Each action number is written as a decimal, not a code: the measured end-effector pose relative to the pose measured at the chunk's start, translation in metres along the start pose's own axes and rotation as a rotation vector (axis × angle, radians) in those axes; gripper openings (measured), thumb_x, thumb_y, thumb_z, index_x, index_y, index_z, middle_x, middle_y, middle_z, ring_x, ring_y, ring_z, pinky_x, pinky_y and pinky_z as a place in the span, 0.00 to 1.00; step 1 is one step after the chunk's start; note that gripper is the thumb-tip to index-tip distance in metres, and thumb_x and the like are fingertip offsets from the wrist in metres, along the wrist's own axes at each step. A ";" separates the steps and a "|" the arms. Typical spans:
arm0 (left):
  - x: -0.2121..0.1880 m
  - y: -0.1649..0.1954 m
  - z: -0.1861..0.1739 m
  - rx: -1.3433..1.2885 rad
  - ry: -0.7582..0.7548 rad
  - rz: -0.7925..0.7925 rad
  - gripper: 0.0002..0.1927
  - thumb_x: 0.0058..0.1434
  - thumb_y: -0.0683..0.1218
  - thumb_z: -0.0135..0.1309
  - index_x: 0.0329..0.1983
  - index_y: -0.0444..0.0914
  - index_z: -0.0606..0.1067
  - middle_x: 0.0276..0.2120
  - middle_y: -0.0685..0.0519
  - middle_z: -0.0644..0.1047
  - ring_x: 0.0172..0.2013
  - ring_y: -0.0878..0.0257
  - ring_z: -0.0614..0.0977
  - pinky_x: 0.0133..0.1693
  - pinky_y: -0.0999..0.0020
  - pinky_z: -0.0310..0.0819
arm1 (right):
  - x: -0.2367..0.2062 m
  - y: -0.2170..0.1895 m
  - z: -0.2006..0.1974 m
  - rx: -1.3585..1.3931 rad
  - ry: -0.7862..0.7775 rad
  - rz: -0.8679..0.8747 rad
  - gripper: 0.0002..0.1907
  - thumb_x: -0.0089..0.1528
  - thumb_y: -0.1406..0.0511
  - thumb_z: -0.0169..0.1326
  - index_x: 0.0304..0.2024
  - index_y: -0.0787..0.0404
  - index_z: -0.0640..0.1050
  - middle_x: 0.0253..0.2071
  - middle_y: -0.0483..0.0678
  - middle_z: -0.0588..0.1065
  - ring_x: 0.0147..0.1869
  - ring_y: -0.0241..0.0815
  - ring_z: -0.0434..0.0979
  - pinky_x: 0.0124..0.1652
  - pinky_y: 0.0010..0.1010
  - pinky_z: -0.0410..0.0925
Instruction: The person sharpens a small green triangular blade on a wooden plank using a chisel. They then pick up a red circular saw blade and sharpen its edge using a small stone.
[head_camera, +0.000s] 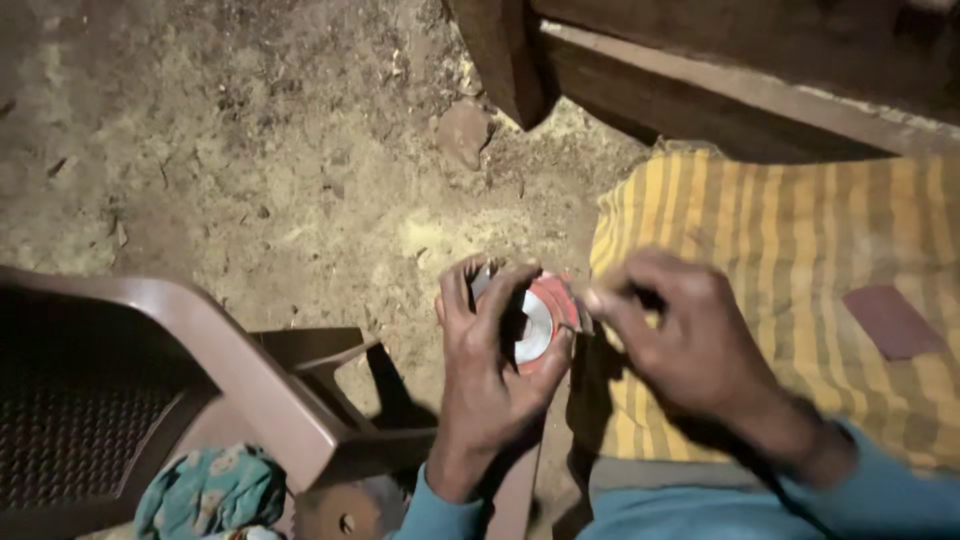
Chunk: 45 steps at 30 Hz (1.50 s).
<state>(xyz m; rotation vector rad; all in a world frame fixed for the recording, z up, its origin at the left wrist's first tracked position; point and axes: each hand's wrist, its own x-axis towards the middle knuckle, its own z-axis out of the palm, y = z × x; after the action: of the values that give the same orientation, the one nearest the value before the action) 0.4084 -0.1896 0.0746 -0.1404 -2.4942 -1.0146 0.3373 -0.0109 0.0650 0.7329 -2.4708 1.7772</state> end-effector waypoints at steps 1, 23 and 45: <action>0.000 0.000 0.000 0.002 0.000 0.027 0.30 0.52 0.48 0.64 0.58 0.35 0.73 0.53 0.41 0.71 0.59 0.43 0.70 0.61 0.49 0.60 | -0.001 0.000 -0.001 0.017 -0.028 0.069 0.06 0.59 0.67 0.59 0.32 0.64 0.82 0.28 0.50 0.78 0.30 0.39 0.78 0.30 0.32 0.69; -0.001 0.002 0.000 -0.057 -0.030 -0.046 0.28 0.55 0.46 0.63 0.59 0.36 0.74 0.51 0.43 0.72 0.55 0.46 0.72 0.58 0.53 0.70 | -0.006 -0.004 -0.007 -0.312 0.016 -0.294 0.02 0.60 0.72 0.58 0.34 0.68 0.79 0.30 0.56 0.68 0.33 0.53 0.71 0.33 0.42 0.63; 0.000 0.000 0.003 0.013 0.053 0.056 0.29 0.49 0.45 0.65 0.56 0.37 0.75 0.50 0.40 0.68 0.56 0.43 0.70 0.59 0.51 0.64 | -0.009 -0.010 -0.009 -0.432 -0.025 -0.528 0.07 0.53 0.76 0.58 0.32 0.68 0.73 0.30 0.55 0.63 0.36 0.55 0.67 0.37 0.45 0.63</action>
<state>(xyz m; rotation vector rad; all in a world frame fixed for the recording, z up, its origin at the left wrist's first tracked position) 0.4076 -0.1880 0.0727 -0.1759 -2.4345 -0.9660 0.3464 -0.0018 0.0751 1.2093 -2.2560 1.0202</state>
